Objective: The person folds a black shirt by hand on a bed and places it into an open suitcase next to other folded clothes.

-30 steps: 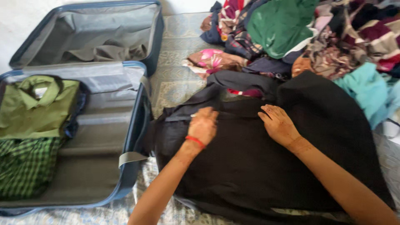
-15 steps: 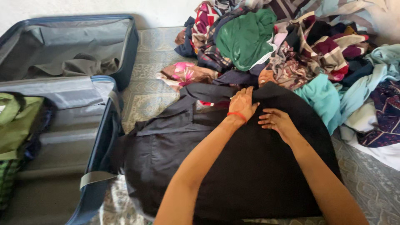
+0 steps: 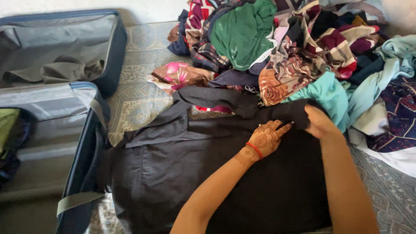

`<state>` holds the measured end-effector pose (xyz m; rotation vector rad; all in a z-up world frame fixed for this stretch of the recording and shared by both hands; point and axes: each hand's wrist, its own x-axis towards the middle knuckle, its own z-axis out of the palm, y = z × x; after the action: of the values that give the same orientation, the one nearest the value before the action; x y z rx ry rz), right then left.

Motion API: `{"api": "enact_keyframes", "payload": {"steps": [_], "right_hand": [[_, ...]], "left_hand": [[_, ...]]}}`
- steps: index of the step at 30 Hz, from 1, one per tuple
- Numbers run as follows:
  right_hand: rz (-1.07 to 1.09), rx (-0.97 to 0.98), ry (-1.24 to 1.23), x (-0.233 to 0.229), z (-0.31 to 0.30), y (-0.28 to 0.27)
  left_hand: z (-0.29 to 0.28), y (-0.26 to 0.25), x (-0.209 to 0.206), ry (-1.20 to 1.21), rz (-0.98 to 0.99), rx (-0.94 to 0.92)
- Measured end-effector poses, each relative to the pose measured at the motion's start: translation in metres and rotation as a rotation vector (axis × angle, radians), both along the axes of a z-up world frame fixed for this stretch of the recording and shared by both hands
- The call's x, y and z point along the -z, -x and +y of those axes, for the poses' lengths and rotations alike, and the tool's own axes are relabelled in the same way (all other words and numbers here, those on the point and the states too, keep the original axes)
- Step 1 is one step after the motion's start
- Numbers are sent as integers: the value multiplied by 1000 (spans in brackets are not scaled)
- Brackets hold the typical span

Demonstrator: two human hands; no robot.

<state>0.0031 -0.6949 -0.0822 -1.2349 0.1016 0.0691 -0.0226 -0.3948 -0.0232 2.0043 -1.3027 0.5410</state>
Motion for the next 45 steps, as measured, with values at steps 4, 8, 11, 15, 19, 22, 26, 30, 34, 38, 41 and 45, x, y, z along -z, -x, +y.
{"api": "enact_keyframes", "payload": {"steps": [4,8,11,15,19,22,26,30,34,38,41,45], "right_hand": [[38,149,70,-18,-3,8],[-31,209,-89,-52,30,9],[99,328,-124,-65,44,12],[-49,277,269,-56,43,21],[-73,273,370,-50,32,20],[-50,294,332,-48,33,20],[-43,301,342,-41,34,16],[-103,356,368,-42,34,16],[-161,421,497,-51,39,20],[-91,590,1241,-64,41,25],[-464,782,1380,-78,55,33],[-413,853,1480,-116,97,49]], "left_hand": [[6,7,-5,-83,16,-16],[8,17,-7,-85,59,16],[13,22,0,-36,95,64],[25,23,0,-31,94,40],[60,6,-14,-171,107,-99],[109,-12,-18,-383,-37,-233],[167,-24,-10,-472,-175,-357],[186,-20,-8,-397,-205,-256],[181,-13,-23,-427,-109,-245],[172,-18,-22,-401,50,-220],[156,-34,0,-387,125,-260],[137,-53,17,-358,192,-377]]}}
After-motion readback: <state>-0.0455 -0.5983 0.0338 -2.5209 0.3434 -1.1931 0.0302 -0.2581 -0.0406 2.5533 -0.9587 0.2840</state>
